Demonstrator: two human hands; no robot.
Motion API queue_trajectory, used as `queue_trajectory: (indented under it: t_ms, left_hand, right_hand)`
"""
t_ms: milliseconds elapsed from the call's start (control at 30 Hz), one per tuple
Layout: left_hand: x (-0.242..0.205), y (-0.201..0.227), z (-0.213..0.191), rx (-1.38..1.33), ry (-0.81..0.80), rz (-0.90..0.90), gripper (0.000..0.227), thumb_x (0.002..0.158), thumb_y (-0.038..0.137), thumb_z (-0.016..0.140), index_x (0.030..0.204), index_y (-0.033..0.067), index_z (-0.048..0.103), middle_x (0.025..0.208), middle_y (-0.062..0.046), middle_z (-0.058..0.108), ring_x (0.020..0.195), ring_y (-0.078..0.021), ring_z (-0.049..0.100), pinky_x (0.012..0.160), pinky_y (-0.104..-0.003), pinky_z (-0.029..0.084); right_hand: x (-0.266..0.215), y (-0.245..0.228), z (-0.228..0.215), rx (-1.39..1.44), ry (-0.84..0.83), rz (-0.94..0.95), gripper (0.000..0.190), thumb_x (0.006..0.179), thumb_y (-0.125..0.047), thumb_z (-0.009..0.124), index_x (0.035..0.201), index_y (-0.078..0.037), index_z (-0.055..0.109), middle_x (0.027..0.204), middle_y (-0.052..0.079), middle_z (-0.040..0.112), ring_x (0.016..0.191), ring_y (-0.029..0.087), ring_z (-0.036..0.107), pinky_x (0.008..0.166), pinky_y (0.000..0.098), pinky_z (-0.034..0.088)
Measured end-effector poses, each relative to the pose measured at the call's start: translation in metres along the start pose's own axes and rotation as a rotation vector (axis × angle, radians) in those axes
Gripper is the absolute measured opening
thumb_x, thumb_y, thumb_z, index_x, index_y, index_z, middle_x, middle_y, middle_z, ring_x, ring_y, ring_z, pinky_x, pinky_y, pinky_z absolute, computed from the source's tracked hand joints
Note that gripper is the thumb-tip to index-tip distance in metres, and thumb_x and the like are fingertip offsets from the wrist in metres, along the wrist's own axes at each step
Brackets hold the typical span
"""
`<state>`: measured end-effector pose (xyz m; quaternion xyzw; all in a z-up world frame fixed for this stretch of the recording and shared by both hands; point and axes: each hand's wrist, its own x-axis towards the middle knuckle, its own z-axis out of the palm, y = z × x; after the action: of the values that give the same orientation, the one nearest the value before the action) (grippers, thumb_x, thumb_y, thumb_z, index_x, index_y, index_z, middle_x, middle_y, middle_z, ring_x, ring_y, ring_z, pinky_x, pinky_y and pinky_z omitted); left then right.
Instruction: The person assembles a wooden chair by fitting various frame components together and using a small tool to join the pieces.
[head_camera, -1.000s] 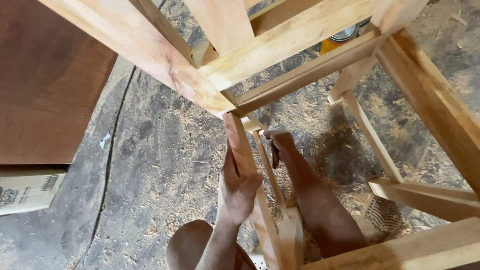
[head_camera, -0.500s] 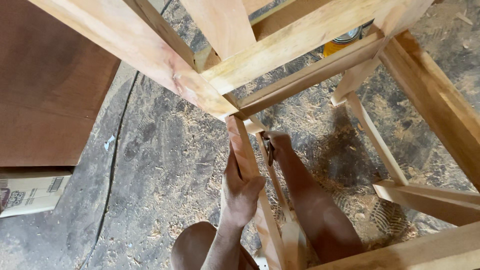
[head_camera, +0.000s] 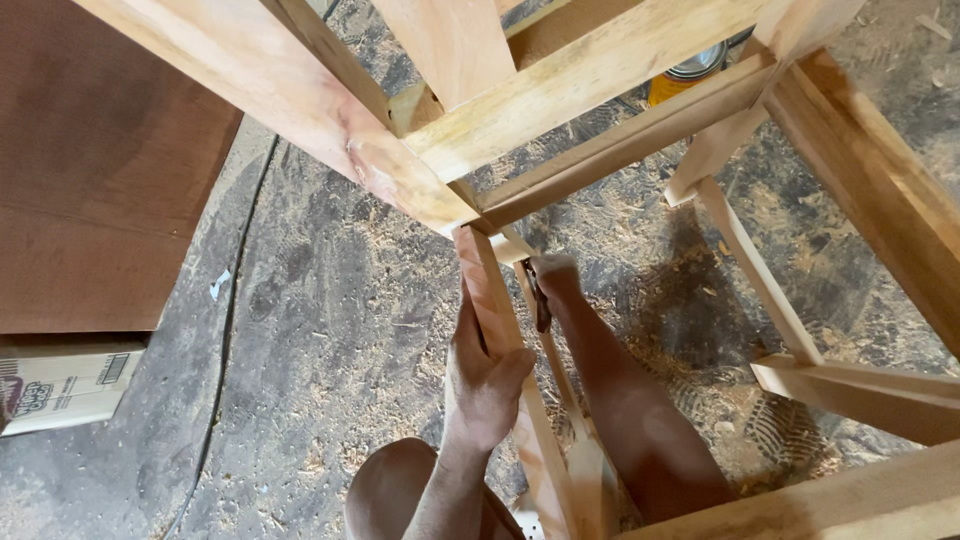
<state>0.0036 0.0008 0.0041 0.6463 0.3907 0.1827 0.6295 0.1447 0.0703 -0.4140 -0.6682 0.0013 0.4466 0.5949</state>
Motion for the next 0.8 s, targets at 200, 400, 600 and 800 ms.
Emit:
queue_trajectory:
  t_ms: [200,400,600,800]
  left_hand:
    - [-0.001,0.004,0.000,0.033,0.011,0.045,0.099,0.067,0.011,0.055,0.159,0.0016,0.020,0.131,-0.020,0.061,0.116,-0.0274,0.066,0.099,-0.040,0.057]
    - [-0.005,0.003,-0.001,-0.023,-0.001,0.098,0.097,0.070,0.011,0.055,0.161,0.0002,0.023,0.131,-0.023,0.063,0.114,-0.0295,0.066,0.098,-0.040,0.057]
    - [-0.004,0.008,0.001,0.000,0.036,0.069,0.101,0.068,0.009,0.056,0.161,0.0027,0.018,0.133,-0.017,0.061,0.113,-0.0244,0.065,0.095,-0.036,0.056]
    - [-0.003,0.002,0.000,-0.017,0.017,0.046,0.099,0.066,0.011,0.054,0.159,0.0004,0.022,0.120,-0.019,0.061,0.100,-0.0251,0.065,0.085,-0.037,0.059]
  right_hand:
    - [0.009,0.009,0.003,-0.071,0.027,-0.109,0.024,0.090,-0.013,0.069,0.071,0.001,0.064,0.056,0.008,0.053,0.044,0.017,0.049,0.037,0.0387,0.036]
    - [-0.020,0.001,-0.025,-0.016,-0.009,-0.098,0.015,0.085,-0.010,0.075,0.079,0.002,0.069,0.059,0.004,0.055,0.049,0.015,0.049,0.043,0.0359,0.042]
    - [-0.037,-0.037,-0.013,0.206,-0.107,0.208,0.013,0.086,-0.012,0.071,0.089,0.000,0.075,0.054,0.008,0.049,0.041,0.019,0.039,0.038,0.0393,0.030]
    - [-0.017,-0.004,-0.005,0.188,-0.107,-0.073,0.013,0.083,-0.001,0.065,0.080,0.002,0.077,0.061,0.006,0.064,0.050,0.015,0.056,0.045,0.0331,0.043]
